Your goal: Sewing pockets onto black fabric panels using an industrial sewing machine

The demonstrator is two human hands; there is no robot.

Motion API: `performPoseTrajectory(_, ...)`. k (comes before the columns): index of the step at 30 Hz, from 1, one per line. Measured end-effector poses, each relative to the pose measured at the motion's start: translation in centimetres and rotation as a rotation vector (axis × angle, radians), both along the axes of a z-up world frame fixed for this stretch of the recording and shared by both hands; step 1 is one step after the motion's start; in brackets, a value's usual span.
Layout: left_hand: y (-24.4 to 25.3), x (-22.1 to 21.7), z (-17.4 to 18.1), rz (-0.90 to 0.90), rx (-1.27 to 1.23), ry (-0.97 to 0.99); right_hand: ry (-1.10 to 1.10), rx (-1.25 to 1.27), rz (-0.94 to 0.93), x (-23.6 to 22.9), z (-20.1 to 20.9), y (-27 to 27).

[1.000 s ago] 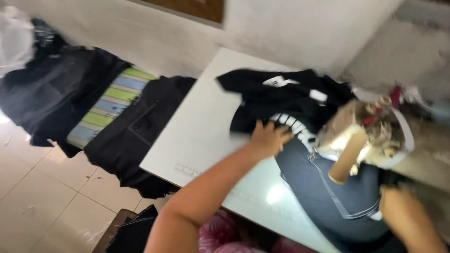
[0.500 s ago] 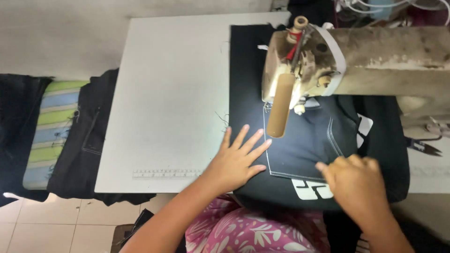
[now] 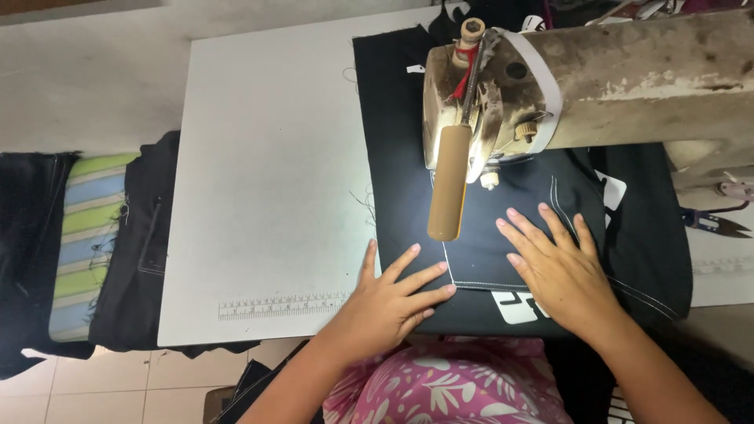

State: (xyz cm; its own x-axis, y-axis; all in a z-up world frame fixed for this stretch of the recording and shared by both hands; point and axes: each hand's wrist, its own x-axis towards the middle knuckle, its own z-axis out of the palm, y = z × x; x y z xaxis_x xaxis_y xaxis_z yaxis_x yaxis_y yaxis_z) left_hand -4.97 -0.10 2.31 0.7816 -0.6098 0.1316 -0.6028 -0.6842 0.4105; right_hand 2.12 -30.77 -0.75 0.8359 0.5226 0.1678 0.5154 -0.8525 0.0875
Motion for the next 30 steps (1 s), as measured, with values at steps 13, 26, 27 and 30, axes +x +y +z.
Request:
performPoseTrajectory(13,1.1,2.2,-0.7,-0.002,0.091,-0.02,0.275,0.178,0.436,0.1,-0.2,1.4)
performPoseTrajectory(26,2.9,6.5,-1.9,0.032,0.132,0.045,0.417,0.15,0.366,4.4,-0.5,2.9)
performPoseTrajectory(27,3.0,6.8,-1.8,0.04,0.125,0.046,0.42,0.141,0.373,4.8,-0.7,3.0)
performPoseTrajectory(30,3.3,7.7,-1.7,0.047,0.142,0.074,0.415,0.126,0.371,5.9,-1.0,3.1)
